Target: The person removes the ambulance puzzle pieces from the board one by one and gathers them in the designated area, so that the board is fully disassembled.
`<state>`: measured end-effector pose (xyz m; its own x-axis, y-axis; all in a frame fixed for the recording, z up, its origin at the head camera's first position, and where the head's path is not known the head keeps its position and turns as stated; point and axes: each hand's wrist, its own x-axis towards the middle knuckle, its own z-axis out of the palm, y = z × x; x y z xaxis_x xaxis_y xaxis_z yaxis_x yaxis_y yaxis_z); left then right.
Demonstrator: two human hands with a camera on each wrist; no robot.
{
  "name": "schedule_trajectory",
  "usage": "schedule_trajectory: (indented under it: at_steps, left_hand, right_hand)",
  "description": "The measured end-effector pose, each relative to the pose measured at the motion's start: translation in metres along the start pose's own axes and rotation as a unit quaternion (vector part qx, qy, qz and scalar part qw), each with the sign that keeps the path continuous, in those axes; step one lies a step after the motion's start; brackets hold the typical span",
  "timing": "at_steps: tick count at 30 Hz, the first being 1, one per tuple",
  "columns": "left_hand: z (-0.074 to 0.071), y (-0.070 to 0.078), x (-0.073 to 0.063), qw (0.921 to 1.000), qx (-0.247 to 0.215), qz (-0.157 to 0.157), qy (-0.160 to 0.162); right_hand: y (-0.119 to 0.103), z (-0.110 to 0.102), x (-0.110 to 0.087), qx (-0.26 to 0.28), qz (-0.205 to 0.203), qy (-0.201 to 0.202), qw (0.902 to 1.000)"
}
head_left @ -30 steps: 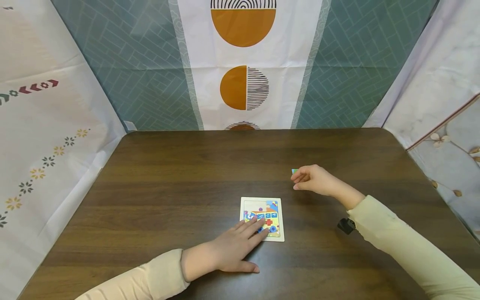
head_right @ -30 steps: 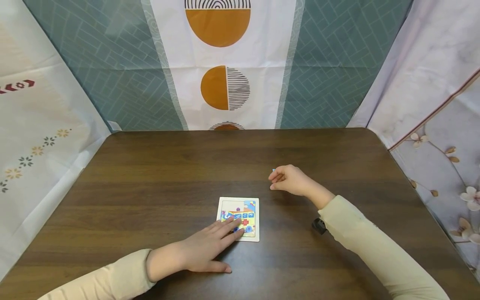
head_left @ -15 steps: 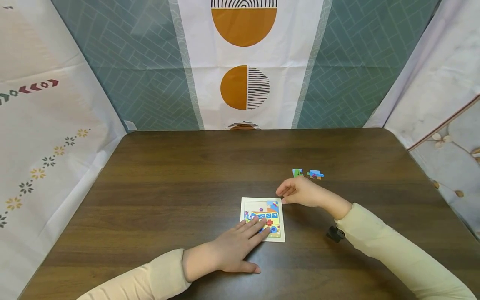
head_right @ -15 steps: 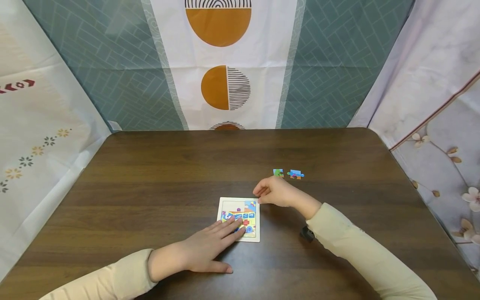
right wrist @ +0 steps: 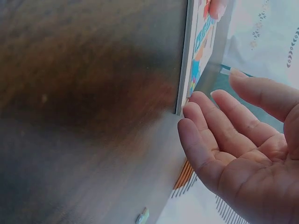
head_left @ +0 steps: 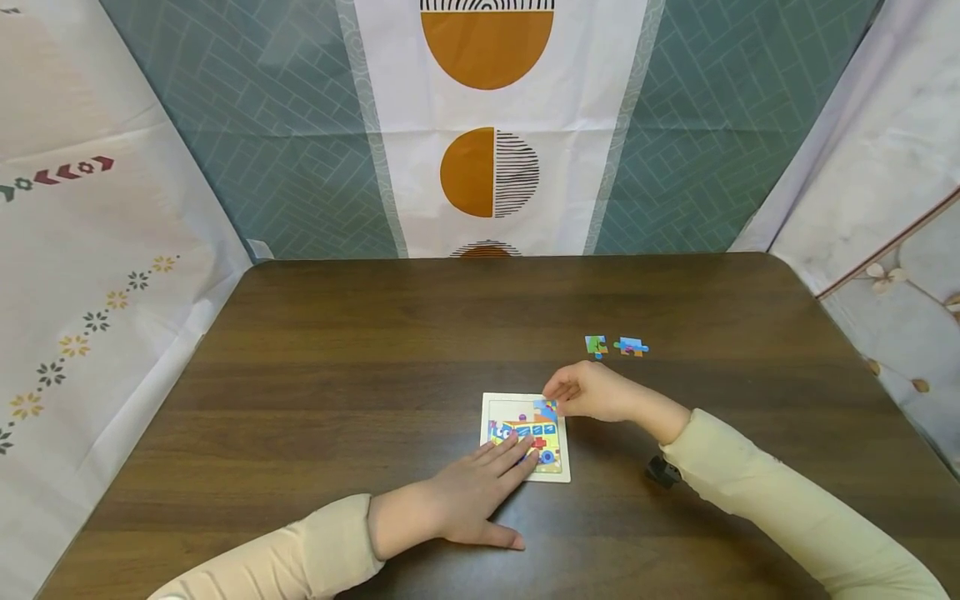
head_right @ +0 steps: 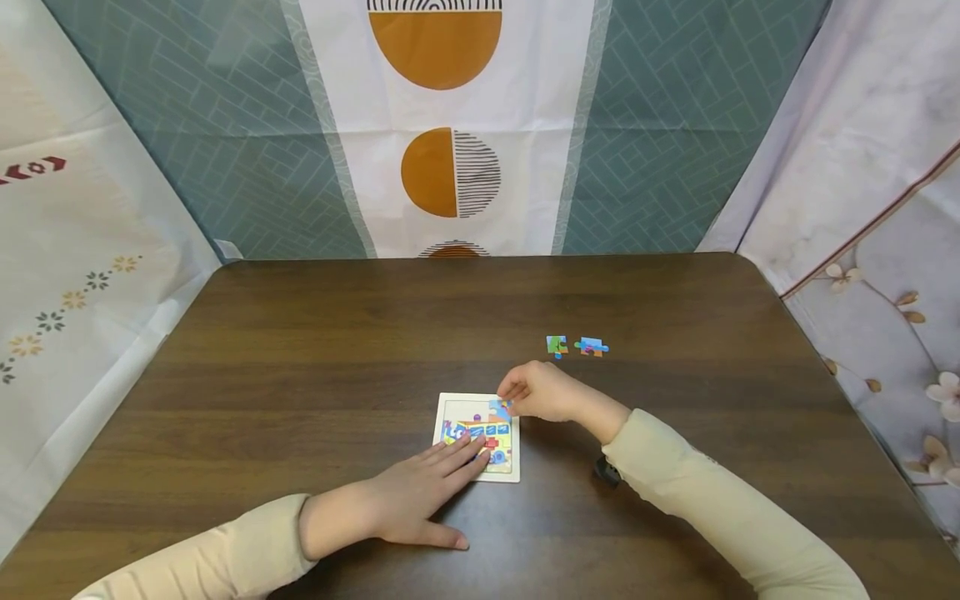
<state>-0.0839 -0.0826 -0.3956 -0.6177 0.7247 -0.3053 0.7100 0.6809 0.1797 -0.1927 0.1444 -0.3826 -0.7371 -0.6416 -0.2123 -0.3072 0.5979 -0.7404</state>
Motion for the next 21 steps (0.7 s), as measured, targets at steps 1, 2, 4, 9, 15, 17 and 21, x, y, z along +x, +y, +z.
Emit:
schedule_trajectory:
  at_steps: [1, 2, 4, 9, 15, 17, 21]
  left_hand:
    - [0.0001, 0.0001, 0.0001, 1.0000, 0.001, -0.001, -0.001]
    - [0.0001, 0.0004, 0.0001, 1.0000, 0.002, -0.002, -0.001]
    - [0.0000, 0.0007, 0.0004, 1.0000, 0.004, -0.003, -0.003]
    - [0.0003, 0.0010, 0.0017, 0.9999, 0.011, -0.006, -0.010]
    - [0.0008, 0.0023, 0.0024, 0.9992, 0.035, -0.012, -0.016]
    - [0.0010, 0.0031, 0.0022, 0.9989, 0.042, -0.012, -0.017]
    - [0.0014, 0.0044, 0.0026, 0.9986, 0.049, -0.012, -0.017]
  right_hand:
    - [-0.0004, -0.0001, 0.0000, -0.002, 0.001, 0.000, 1.0000]
    - [-0.0007, -0.0002, 0.0002, -0.004, 0.001, 0.000, 1.0000]
    - [-0.0011, -0.0003, 0.0006, -0.007, 0.002, 0.000, 1.0000]
    - [-0.0007, -0.0012, 0.0027, -0.020, 0.001, -0.002, 0.9998]
    - [0.0007, -0.0027, 0.0055, -0.030, -0.005, -0.002, 0.9995]
    - [0.0011, -0.0028, 0.0058, -0.030, -0.009, -0.004, 0.9995]
    - [0.0021, -0.0027, 0.0061, -0.022, -0.016, -0.006, 0.9996]
